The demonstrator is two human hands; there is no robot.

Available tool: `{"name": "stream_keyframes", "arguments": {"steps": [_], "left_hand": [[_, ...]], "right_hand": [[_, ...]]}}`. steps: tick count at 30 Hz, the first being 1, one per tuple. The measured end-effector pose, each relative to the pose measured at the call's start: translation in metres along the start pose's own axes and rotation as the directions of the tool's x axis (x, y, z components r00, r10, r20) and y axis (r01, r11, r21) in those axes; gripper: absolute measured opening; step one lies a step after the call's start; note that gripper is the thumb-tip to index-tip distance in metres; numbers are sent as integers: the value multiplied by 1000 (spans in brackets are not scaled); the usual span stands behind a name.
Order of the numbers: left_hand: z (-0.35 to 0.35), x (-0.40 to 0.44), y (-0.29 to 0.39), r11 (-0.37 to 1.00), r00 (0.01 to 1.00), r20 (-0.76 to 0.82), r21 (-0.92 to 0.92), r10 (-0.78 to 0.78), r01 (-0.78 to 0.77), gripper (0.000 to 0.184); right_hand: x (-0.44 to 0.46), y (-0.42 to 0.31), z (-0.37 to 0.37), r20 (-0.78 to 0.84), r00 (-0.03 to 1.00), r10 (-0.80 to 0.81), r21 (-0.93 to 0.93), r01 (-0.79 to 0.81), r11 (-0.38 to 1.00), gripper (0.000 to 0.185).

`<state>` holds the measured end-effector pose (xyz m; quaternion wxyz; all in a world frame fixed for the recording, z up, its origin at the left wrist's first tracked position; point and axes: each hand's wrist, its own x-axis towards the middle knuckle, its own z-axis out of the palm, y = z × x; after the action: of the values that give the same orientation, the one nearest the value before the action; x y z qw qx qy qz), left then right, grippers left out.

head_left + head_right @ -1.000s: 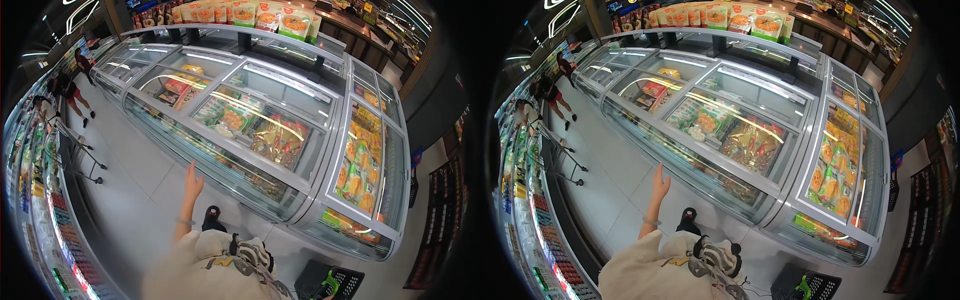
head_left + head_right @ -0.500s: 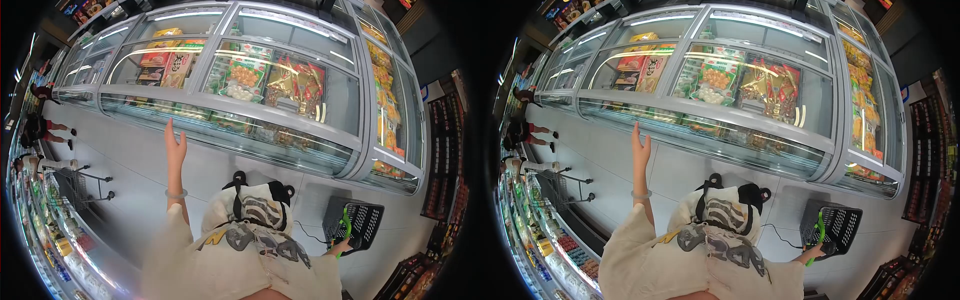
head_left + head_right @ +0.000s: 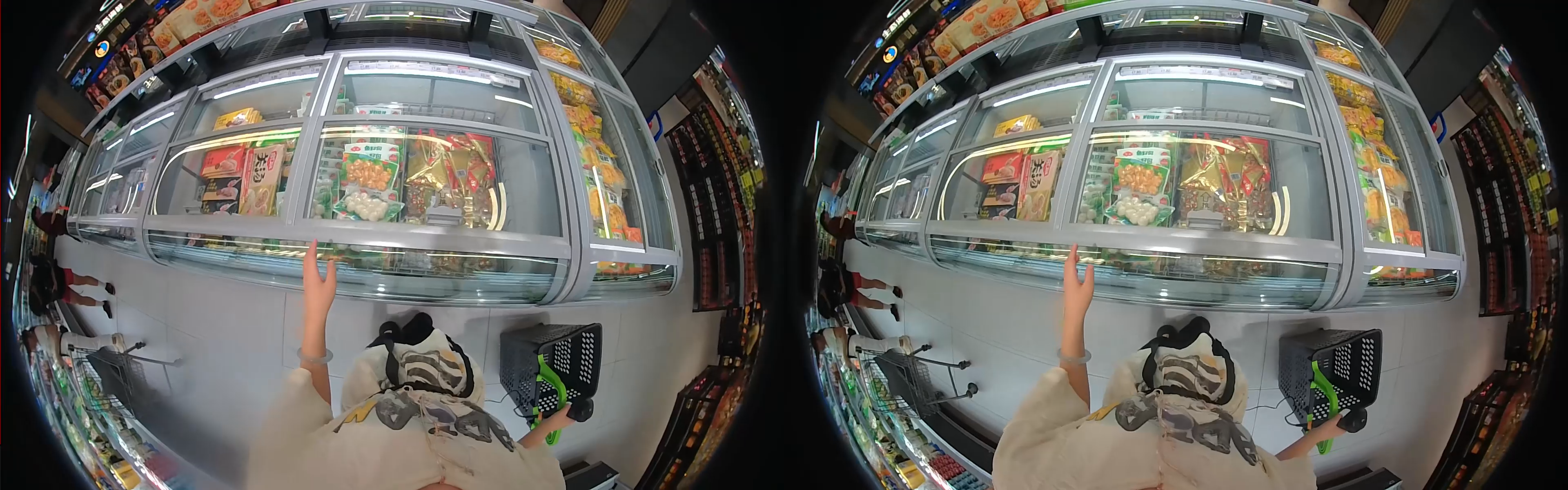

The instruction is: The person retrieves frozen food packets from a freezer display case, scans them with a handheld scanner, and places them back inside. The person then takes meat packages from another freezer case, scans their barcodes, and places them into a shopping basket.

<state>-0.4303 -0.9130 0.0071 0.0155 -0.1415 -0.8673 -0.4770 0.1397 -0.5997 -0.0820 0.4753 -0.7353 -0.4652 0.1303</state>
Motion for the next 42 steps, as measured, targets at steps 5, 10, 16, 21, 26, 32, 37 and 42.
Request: {"name": "stream_keyframes", "arguments": {"steps": [5,10,16,21,26,32,37,42], "left_hand": [[55,22,28,977,971,110,-49,211,-206,44],[90,31,58,954,921,263,-173,286,-246,38],[144,73,61,872,798,354,-165,488,-460,29],[164,93,56,814,701,424,-201,573,-544,29],[169,100,40,756,643,422,-190,639,-626,30],[180,110,45,735,614,462,-135,640,-665,25],[181,110,46,730,602,493,-106,628,-675,24],[196,133,52,714,648,454,37,612,-699,21]], "right_hand": [[-46,-21,-16,-136,955,262,158,-240,958,40],[-75,-5,-22,-185,962,202,158,-174,972,27],[-127,-42,-25,-113,980,164,85,-155,984,35],[-132,-47,-25,130,985,112,-145,-93,985,46],[-150,-61,-30,230,969,94,-63,-82,995,45],[-186,-50,-35,208,973,97,-69,-84,994,41],[-222,-60,-50,270,938,219,6,-229,973,33],[-261,-81,-59,301,910,285,28,-308,951,30]]}}
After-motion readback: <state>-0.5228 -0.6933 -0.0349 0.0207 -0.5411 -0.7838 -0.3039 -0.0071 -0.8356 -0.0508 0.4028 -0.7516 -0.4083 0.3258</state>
